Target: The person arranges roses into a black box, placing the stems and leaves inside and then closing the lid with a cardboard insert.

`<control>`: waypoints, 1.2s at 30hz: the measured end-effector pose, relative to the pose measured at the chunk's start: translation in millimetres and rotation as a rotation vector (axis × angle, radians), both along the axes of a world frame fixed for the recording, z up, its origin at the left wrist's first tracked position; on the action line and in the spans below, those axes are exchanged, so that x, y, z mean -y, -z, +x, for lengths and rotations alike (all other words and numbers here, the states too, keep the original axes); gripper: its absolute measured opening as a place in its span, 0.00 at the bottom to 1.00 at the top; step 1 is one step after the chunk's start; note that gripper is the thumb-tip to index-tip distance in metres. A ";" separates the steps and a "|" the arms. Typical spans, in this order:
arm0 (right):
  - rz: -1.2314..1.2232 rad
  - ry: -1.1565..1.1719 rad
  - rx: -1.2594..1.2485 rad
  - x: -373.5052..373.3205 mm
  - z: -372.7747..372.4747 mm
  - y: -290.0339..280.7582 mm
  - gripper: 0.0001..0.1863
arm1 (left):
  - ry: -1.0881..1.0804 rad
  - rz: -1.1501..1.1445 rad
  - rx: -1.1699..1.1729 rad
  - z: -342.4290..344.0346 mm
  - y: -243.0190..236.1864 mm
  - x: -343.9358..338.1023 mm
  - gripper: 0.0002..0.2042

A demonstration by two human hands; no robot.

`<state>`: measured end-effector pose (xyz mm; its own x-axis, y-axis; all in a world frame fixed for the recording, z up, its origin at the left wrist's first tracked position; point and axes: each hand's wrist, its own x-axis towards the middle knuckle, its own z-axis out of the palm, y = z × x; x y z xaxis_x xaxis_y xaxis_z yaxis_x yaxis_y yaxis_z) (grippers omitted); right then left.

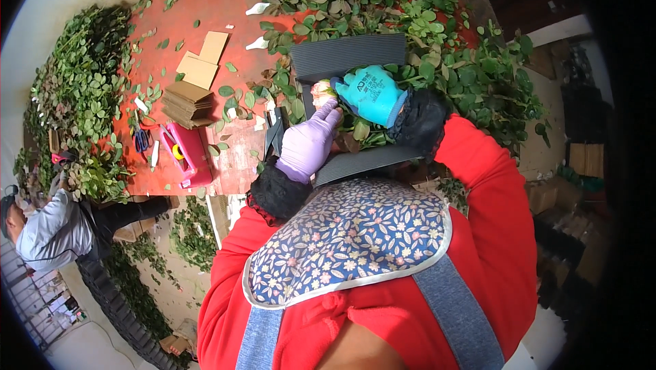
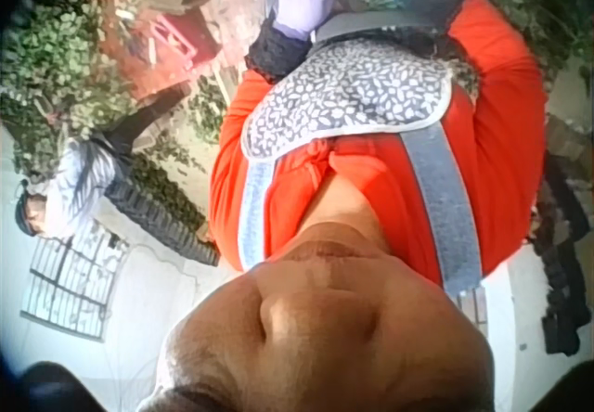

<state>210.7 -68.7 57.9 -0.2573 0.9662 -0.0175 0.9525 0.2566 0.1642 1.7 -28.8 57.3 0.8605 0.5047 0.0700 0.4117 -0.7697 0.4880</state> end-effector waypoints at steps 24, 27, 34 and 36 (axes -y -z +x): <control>-0.149 0.005 -0.157 3.0 -7.4 -37.0 0.20 | -0.327 -0.369 0.440 -63.0 -14.6 -49.1 0.11; -0.088 -0.004 -0.278 2.2 -6.9 -40.9 0.19 | -0.392 -0.237 0.456 -71.9 3.2 -61.9 0.11; -0.049 -0.091 -0.485 4.4 -1.0 -63.6 0.15 | -0.694 0.054 0.046 -105.2 54.0 -105.6 0.12; -0.082 -0.079 -0.567 7.5 -0.7 -80.5 0.16 | -0.706 0.160 0.037 -103.8 61.8 -108.5 0.13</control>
